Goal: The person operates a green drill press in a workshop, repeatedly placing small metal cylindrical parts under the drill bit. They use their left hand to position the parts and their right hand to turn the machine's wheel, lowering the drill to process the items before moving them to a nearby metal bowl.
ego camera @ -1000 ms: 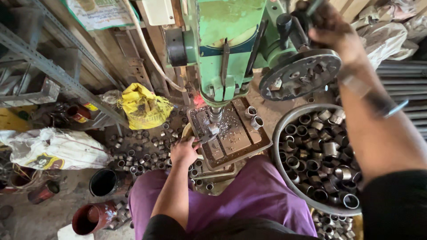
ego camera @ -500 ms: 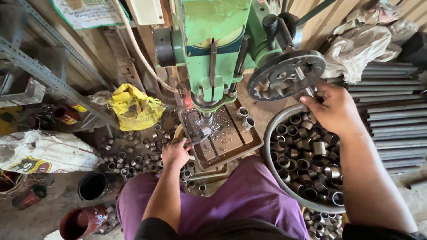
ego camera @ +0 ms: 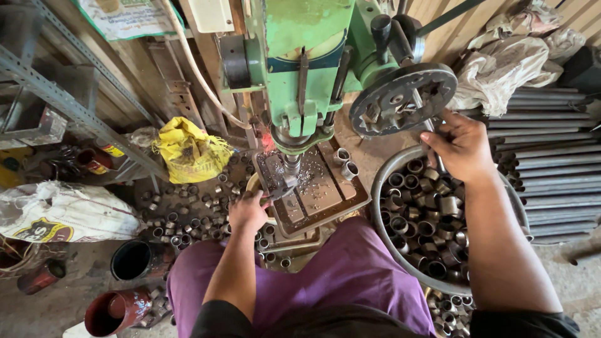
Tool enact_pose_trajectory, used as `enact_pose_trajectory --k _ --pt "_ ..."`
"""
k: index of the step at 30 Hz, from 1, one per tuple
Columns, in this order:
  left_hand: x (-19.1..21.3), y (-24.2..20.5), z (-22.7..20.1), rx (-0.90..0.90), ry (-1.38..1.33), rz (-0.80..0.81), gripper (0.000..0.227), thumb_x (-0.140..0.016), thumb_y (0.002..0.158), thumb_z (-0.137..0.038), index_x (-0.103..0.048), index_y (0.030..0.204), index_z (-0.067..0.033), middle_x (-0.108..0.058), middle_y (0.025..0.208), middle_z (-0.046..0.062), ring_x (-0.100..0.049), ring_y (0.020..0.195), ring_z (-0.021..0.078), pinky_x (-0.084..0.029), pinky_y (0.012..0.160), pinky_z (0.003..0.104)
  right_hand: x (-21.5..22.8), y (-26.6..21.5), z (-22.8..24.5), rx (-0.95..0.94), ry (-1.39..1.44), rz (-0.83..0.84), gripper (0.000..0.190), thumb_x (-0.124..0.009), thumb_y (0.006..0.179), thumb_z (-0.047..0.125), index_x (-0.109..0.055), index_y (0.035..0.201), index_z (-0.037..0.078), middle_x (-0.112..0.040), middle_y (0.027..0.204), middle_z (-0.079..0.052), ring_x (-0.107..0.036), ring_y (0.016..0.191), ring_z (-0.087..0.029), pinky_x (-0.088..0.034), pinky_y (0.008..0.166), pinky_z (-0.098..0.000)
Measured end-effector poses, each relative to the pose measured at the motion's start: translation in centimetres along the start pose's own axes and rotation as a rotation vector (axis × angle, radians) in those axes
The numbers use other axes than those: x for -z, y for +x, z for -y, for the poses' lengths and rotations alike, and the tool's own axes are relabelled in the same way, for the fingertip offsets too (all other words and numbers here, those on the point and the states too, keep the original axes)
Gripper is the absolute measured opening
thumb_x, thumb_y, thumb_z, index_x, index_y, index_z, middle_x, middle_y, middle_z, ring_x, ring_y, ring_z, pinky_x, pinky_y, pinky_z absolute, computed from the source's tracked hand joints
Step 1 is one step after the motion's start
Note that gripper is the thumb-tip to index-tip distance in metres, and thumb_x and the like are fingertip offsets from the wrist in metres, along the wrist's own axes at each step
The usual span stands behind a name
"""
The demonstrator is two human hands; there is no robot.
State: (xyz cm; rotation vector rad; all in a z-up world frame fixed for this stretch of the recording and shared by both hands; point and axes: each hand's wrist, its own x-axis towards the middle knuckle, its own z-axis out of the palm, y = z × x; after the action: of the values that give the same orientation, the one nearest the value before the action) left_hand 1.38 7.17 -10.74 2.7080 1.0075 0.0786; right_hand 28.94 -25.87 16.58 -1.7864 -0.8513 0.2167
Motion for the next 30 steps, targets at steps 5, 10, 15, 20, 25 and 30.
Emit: enact_pose_trajectory --k 5,10,15,20,25,30 --pt "0.7 0.6 0.1 0.020 0.021 0.182 0.034 -0.063 0.097 -0.042 -0.066 0.126 -0.0259 -0.072 0.121 0.000 -0.071 0.108 0.0199 -0.051 0.102 0.043 -1.9 0.9 -3.9 0.039 -0.071 -0.029 0.019 -0.069 0.099 0.001 -0.070 0.118 0.000 -0.068 0.076 -0.003 -0.058 0.056 -0.008 -0.045 0.049 -0.0250" --pt "1.0 -0.2 -0.7 0.031 -0.004 0.086 0.037 -0.066 0.093 -0.044 -0.066 0.125 -0.0261 -0.066 0.131 0.001 -0.064 0.120 0.0243 -0.047 0.103 0.046 -1.8 0.0 -5.0 0.085 -0.184 -0.197 0.025 -0.074 0.102 0.009 -0.071 0.124 -0.003 -0.071 0.090 -0.008 -0.062 0.073 -0.010 -0.051 0.065 -0.0263" --pt "1.8 -0.4 -1.1 0.036 0.053 0.084 0.042 -0.064 0.093 -0.049 -0.064 0.130 -0.0290 -0.066 0.130 0.002 -0.064 0.120 0.0250 -0.048 0.101 0.048 2.6 -5.2 0.7 0.325 0.315 -0.318 0.041 -0.072 0.114 0.022 -0.062 0.141 -0.008 -0.071 0.122 -0.015 -0.070 0.105 -0.020 -0.058 0.096 -0.0326" --pt "0.3 0.1 -0.3 0.032 0.092 0.053 0.042 -0.057 0.095 -0.056 -0.063 0.131 -0.0344 -0.066 0.131 0.004 -0.066 0.113 0.0303 -0.053 0.088 0.050 3.7 -6.8 4.0 0.377 -0.140 -0.266 0.064 -0.058 0.114 0.036 -0.037 0.163 -0.001 -0.066 0.141 -0.019 -0.071 0.117 -0.028 -0.055 0.101 -0.0367" --pt "-0.8 0.2 0.5 0.067 0.098 0.081 0.035 -0.061 0.094 -0.056 -0.066 0.119 -0.0340 -0.073 0.116 0.003 -0.068 0.109 0.0310 -0.053 0.090 0.048 1.2 -6.0 1.9 0.231 -0.191 -0.253 0.076 -0.054 0.110 0.038 -0.017 0.167 0.004 -0.049 0.160 -0.019 -0.066 0.107 -0.027 -0.054 0.094 -0.0371" --pt "-0.6 -1.2 2.2 -0.006 -0.010 -0.031 0.031 -0.065 0.093 -0.045 -0.065 0.121 -0.0308 -0.073 0.116 0.001 -0.070 0.106 0.0281 -0.054 0.088 0.046 1.6 -6.4 -2.2 0.525 0.291 -0.345 0.070 -0.057 0.115 0.037 -0.019 0.165 0.007 -0.060 0.148 -0.013 -0.065 0.133 -0.021 -0.051 0.118 -0.0346"
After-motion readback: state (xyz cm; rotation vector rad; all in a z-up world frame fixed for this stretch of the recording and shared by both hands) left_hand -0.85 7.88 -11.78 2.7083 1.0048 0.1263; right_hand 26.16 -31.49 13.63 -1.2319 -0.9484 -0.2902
